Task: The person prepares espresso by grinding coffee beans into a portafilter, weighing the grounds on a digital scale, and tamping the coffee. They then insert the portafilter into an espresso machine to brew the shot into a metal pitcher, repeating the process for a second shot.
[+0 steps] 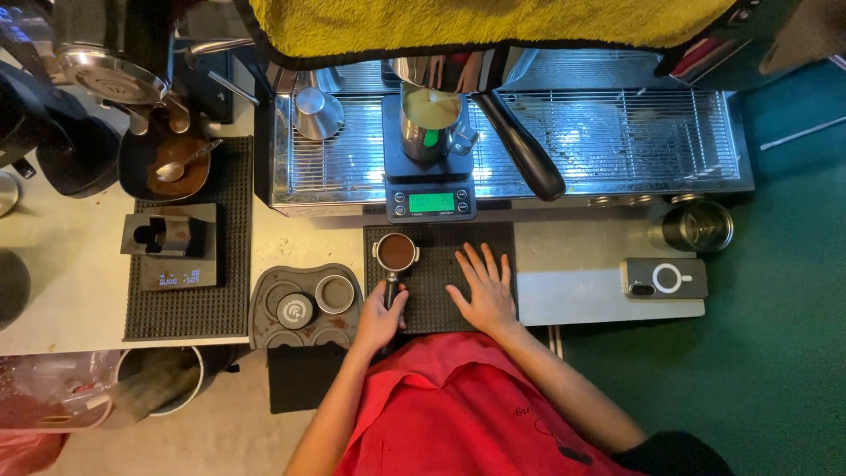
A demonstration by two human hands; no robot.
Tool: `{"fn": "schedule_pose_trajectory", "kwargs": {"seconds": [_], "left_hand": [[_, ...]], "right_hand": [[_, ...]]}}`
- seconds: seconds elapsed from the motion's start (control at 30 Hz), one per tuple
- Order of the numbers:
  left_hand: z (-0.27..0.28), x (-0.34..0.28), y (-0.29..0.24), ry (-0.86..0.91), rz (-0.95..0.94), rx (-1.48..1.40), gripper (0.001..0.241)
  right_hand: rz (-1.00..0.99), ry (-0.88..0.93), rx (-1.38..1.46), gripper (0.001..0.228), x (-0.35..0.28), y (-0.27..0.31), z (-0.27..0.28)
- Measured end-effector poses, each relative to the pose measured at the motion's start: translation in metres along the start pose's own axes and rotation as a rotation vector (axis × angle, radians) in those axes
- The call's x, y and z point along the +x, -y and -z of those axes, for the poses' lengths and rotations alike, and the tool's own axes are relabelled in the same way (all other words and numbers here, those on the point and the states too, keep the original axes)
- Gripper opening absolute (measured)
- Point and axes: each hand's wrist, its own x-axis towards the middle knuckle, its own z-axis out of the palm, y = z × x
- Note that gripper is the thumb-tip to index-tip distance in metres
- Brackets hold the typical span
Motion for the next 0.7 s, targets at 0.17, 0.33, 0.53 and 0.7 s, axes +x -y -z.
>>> {"fn": "schedule_pose_trajectory", "kwargs": {"seconds": [0.17,0.33,0.53,0.7], "left_hand": [[-0.003,0.0,-0.002,-0.011,-0.002,0.002,0.024],[-0.002,0.004,0.003,-0.011,-0.007,0.001,0.024],[-0.002,-0.001,0.0,-0.012,-0.009,-0.019,0.024],[0.0,0.004,0.007,-0.005,-0.017,-0.033,0.024]], "right_hand": [[-0.001,0.018,-0.01,0.065,0.001,0.001,0.003],[0.025,0.005,-0.022,0.064,0.004,-0.004,-0.001],[0.051,-0.027,-0.029,0.065,0.003,-0.005,-0.005],[0.051,-0.053,-0.037,0.064,0.001,-0.005,-0.01]]}}
